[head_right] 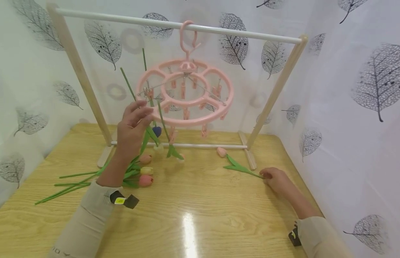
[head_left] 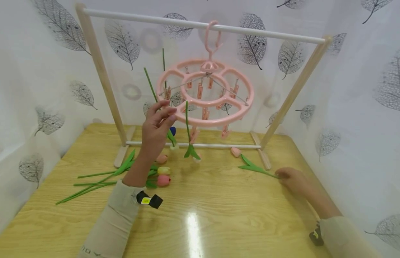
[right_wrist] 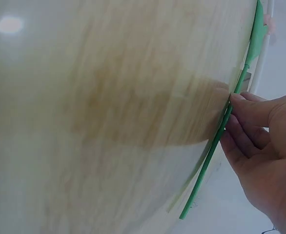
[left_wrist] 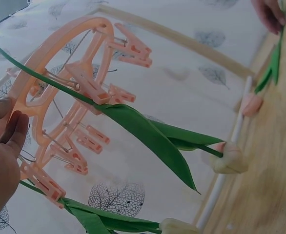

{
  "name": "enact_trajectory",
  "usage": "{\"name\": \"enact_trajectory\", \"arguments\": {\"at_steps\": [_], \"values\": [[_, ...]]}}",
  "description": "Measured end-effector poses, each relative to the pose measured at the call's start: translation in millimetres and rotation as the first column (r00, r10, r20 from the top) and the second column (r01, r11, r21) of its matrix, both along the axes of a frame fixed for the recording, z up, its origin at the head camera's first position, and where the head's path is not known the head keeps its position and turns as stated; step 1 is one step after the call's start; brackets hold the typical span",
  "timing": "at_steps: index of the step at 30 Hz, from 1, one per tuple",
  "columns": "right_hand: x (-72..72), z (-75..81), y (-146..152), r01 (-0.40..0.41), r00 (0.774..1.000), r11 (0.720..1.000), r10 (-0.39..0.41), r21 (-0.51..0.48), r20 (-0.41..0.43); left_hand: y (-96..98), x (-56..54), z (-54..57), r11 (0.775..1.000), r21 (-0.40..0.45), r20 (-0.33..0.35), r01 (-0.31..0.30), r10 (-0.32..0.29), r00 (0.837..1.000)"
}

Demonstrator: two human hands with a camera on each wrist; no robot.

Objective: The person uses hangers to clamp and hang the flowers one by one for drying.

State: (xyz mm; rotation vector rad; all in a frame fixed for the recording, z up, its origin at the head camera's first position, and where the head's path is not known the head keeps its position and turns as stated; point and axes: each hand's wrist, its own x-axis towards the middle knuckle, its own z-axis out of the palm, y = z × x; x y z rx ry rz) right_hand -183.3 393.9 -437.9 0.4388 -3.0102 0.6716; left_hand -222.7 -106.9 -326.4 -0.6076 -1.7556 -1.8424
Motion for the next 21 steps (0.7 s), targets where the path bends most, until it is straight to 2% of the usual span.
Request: {"name": "enact_trajectory", "arguments": {"at_steps": [4, 9, 14, 21], "values": [[0.0, -2.5, -2.3, -0.020, 0.998, 1.000, 0.021, 0.020, -0.051, 0.7, 0.5, 0.0, 1.000, -0.008, -0.011, -0.002, 0.002, 1.000], [-2.1, -5.4, -1.5, -0.041, 0.998, 0.998, 0.042, 0.043, -0.040, 0.5, 1.3, 0.8, 1.000, -0.016, -0.034, -0.005, 0.005, 0.999], [-0.5, -6.6, -3.7, -0.054, 0.997, 0.998, 0.056, 0.044, -0.049, 0.1, 1.2, 0.9, 1.000, -0.013, -0.014, -0.010, 0.010, 1.000], [5.8, -0.1, -10.4, -0.050, 0.997, 0.998, 0.052, 0.032, -0.052, 1.2, 0.3, 0.3, 1.000, -0.003, -0.003, -0.003, 0.003, 1.000]]}}
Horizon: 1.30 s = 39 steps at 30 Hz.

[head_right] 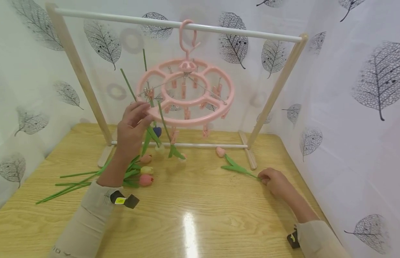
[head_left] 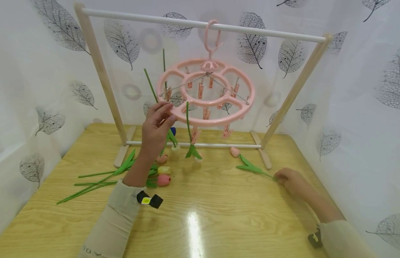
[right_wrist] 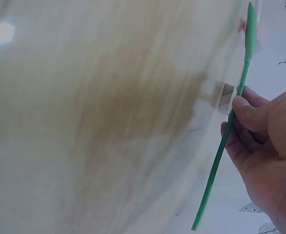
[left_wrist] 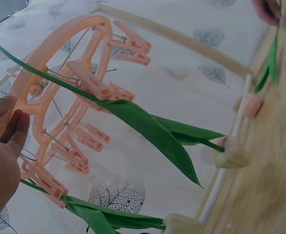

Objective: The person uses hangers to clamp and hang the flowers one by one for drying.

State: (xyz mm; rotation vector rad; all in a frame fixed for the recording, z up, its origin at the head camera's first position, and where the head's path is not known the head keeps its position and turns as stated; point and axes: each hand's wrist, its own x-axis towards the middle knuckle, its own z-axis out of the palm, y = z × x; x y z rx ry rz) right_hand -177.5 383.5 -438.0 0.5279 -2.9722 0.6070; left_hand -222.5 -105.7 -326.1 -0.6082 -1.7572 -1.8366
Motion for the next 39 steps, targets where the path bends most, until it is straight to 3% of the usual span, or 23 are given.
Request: {"name": "enact_trajectory", "arguments": {"at_steps": [5, 11, 20, 24, 26, 29, 31, 32, 35, 37, 39], "values": [[6.6, 9.5, -8.5, -0.015, 1.000, 1.000, 0.015, -0.024, -0.011, 0.2, 0.7, 1.1, 1.000, -0.002, -0.016, 0.003, -0.003, 1.000], [16.0, 21.0, -30.4, -0.097, 0.994, 0.994, 0.094, -0.058, -0.058, 0.4, 1.6, 1.6, 1.000, -0.017, -0.036, -0.002, 0.002, 0.999], [25.0, 38.9, -72.9, -0.207, 0.977, 0.976, 0.203, -0.070, -0.059, -5.6, 1.4, -0.3, 0.993, -0.085, -0.037, -0.083, 0.080, 0.996], [28.0, 47.1, -90.0, -0.262, 0.960, 0.965, 0.256, -0.034, -0.114, -14.9, 9.3, 8.1, 0.975, -0.171, -0.014, -0.140, 0.139, 0.990], [29.7, 50.9, -97.6, -0.294, 0.945, 0.956, 0.289, -0.011, -0.153, -18.2, 20.0, 15.5, 0.959, -0.247, 0.017, -0.140, 0.148, 0.989], [32.1, 58.8, -109.6, -0.348, 0.917, 0.937, 0.343, 0.012, -0.202, -14.4, 38.2, 23.3, 0.922, -0.387, 0.091, -0.025, 0.065, 0.994], [32.5, 64.8, -118.4, -0.389, 0.891, 0.921, 0.382, 0.022, -0.244, -4.7, 49.0, 24.5, 0.881, -0.455, 0.170, 0.127, -0.054, 0.984], [32.5, 68.2, -122.8, -0.410, 0.876, 0.911, 0.402, 0.027, -0.266, 1.4, 52.5, 23.2, 0.853, -0.480, 0.211, 0.207, -0.117, 0.970], [31.2, 79.2, -135.6, -0.471, 0.821, 0.881, 0.457, 0.048, -0.343, 21.4, 57.6, 15.6, 0.766, -0.500, 0.330, 0.405, -0.264, 0.906], [30.5, 86.7, -143.2, -0.498, 0.789, 0.865, 0.482, 0.064, -0.382, 32.1, 58.4, 9.5, 0.722, -0.498, 0.392, 0.480, -0.306, 0.868], [30.4, 93.6, -150.0, -0.513, 0.768, 0.855, 0.497, 0.077, -0.404, 40.2, 58.0, 4.5, 0.693, -0.486, 0.437, 0.532, -0.334, 0.835]]}}
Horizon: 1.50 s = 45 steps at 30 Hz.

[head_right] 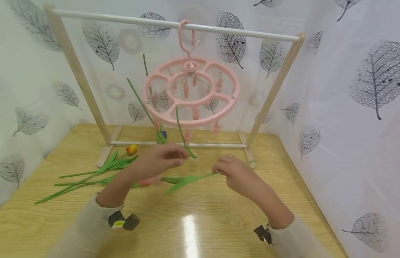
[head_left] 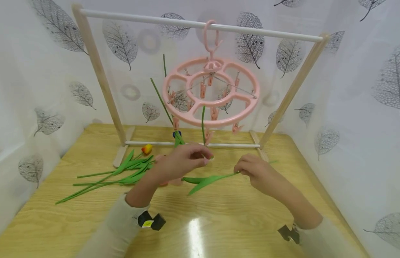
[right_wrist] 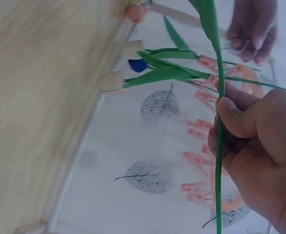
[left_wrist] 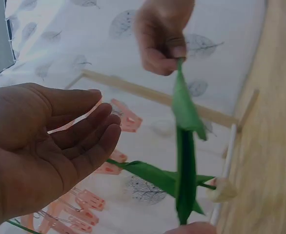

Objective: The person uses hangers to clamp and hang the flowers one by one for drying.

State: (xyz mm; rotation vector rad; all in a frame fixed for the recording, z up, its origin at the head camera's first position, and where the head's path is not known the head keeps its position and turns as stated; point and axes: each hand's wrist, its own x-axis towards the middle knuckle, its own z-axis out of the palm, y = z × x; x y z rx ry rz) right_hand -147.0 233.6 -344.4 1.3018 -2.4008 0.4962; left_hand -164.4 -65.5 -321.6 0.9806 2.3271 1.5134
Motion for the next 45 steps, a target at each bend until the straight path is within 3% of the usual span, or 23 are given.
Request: {"name": "enact_trajectory", "arguments": {"at_steps": [6, 13, 22, 29, 35, 41, 45], "values": [[-4.2, 13.8, -18.9, -0.043, 0.998, 0.999, 0.044, 0.009, -0.053, 9.8, -6.3, -10.7, 0.997, 0.016, 0.036, 0.076, -0.076, 0.996], [-9.9, 20.4, -30.8, -0.052, 0.994, 0.999, 0.053, 0.010, -0.100, 11.5, -12.4, -20.4, 0.998, -0.012, 0.098, 0.067, -0.065, 0.993], [-15.5, 25.2, -39.0, -0.042, 0.981, 0.999, 0.045, 0.022, -0.188, 14.3, -13.3, -22.1, 0.994, -0.038, 0.059, 0.107, -0.105, 0.993], [-17.2, 33.0, -42.1, -0.052, 0.973, 0.997, 0.063, 0.059, -0.223, 16.4, -13.2, -22.2, 0.995, -0.023, 0.065, 0.100, -0.099, 0.993], [-18.2, 40.6, -48.1, -0.042, 0.960, 0.995, 0.066, 0.092, -0.274, 14.6, -14.8, -24.2, 0.996, -0.027, 0.030, 0.088, -0.087, 0.996], [-17.4, 51.2, -55.6, -0.037, 0.920, 0.995, 0.072, 0.097, -0.386, 10.8, -16.1, -23.8, 0.996, 0.057, 0.051, 0.070, -0.073, 0.996], [-15.7, 62.3, -59.9, -0.120, 0.867, 0.992, 0.084, -0.042, -0.492, 8.5, -14.6, -19.1, 0.986, 0.159, 0.059, 0.046, -0.056, 0.997]]}}
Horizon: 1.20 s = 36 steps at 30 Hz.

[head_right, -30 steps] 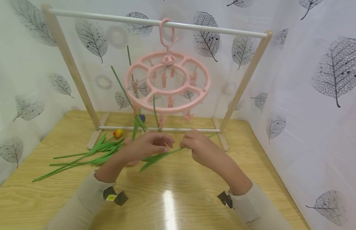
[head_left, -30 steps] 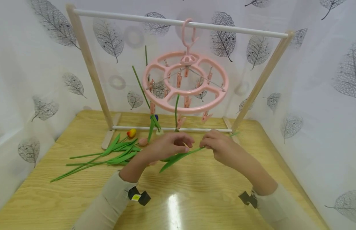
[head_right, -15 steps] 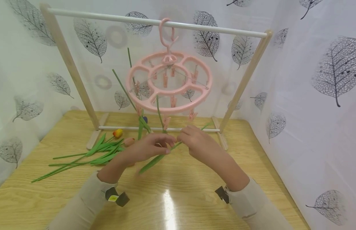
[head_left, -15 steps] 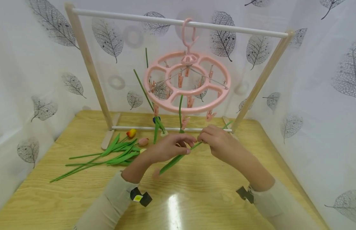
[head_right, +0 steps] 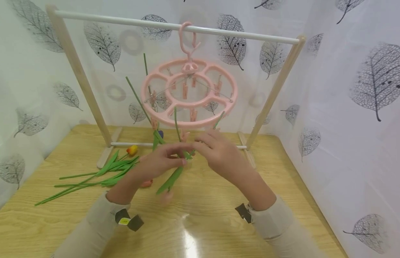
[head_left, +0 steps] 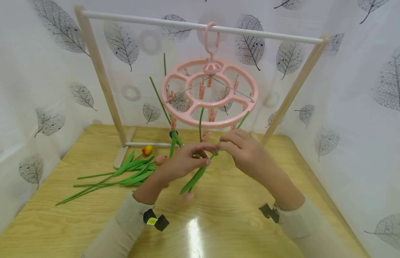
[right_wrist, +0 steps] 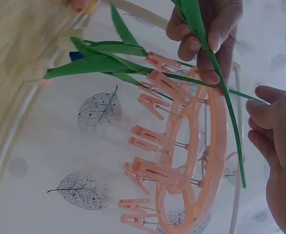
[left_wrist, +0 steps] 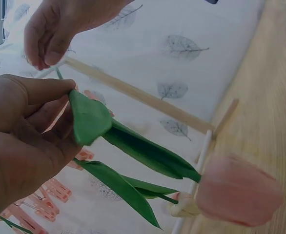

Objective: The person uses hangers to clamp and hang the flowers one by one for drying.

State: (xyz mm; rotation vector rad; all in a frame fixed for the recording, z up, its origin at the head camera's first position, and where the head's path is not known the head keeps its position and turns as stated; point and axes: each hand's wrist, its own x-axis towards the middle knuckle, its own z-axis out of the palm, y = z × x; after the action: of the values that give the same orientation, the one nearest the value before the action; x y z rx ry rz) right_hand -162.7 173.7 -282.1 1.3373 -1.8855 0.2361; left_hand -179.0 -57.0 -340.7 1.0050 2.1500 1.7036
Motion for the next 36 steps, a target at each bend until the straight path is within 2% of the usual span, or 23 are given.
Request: {"name": "enact_trajectory", "arguments": {"at_steps": [2, 4, 6, 7, 9, 10, 11, 13, 15, 16, 18, 23, 36], "values": [[1.2, 5.2, -2.7, -0.053, 0.998, 0.988, 0.049, -0.145, -0.029, -0.4, 1.0, 2.3, 0.999, 0.050, 0.003, -0.016, 0.016, 1.000], [2.6, 8.7, -5.9, -0.086, 0.996, 0.946, 0.080, -0.313, -0.032, 0.2, 2.3, 4.1, 0.993, 0.113, 0.008, -0.028, 0.027, 1.000], [4.5, 9.4, -8.6, -0.068, 0.996, 0.881, 0.083, -0.468, 0.013, 1.7, 3.8, 5.1, 0.984, 0.175, 0.023, -0.042, 0.038, 0.999], [5.0, 8.5, -10.4, -0.061, 0.992, 0.842, 0.111, -0.536, 0.061, 2.8, 4.8, 5.6, 0.977, 0.206, 0.023, -0.046, 0.042, 0.999], [6.4, 4.7, -13.8, -0.026, 0.963, 0.768, 0.191, -0.639, 0.190, 5.5, 6.7, 5.4, 0.962, 0.270, 0.024, -0.051, 0.046, 0.999], [7.0, 2.3, -15.5, 0.001, 0.934, 0.738, 0.241, -0.675, 0.265, 7.1, 7.6, 5.0, 0.954, 0.296, 0.025, -0.052, 0.047, 0.999], [7.6, 0.1, -17.4, 0.025, 0.892, 0.710, 0.302, -0.704, 0.337, 8.7, 8.5, 4.5, 0.947, 0.317, 0.026, -0.053, 0.048, 0.999], [8.4, -4.0, -21.5, 0.078, 0.788, 0.658, 0.419, -0.749, 0.451, 12.2, 10.1, 3.2, 0.935, 0.349, 0.023, -0.059, 0.054, 0.998], [9.1, -6.8, -24.8, 0.149, 0.707, 0.637, 0.465, -0.756, 0.532, 15.5, 11.0, 1.5, 0.929, 0.365, 0.027, -0.066, 0.060, 0.998], [9.1, -7.4, -26.1, 0.177, 0.678, 0.630, 0.479, -0.756, 0.558, 16.9, 11.3, 0.8, 0.928, 0.366, 0.027, -0.067, 0.062, 0.998], [8.7, -8.6, -27.9, 0.219, 0.648, 0.615, 0.488, -0.758, 0.584, 19.1, 11.2, -1.3, 0.930, 0.361, 0.030, -0.068, 0.061, 0.998], [5.2, -10.0, -29.1, 0.263, 0.638, 0.585, 0.491, -0.767, 0.594, 20.8, 8.6, -4.9, 0.943, 0.328, 0.044, -0.055, 0.043, 0.998], [-4.1, -11.8, -26.0, 0.319, 0.634, 0.555, 0.478, -0.768, 0.609, 19.6, 4.4, -10.6, 0.967, 0.249, 0.049, -0.054, 0.043, 0.998]]}}
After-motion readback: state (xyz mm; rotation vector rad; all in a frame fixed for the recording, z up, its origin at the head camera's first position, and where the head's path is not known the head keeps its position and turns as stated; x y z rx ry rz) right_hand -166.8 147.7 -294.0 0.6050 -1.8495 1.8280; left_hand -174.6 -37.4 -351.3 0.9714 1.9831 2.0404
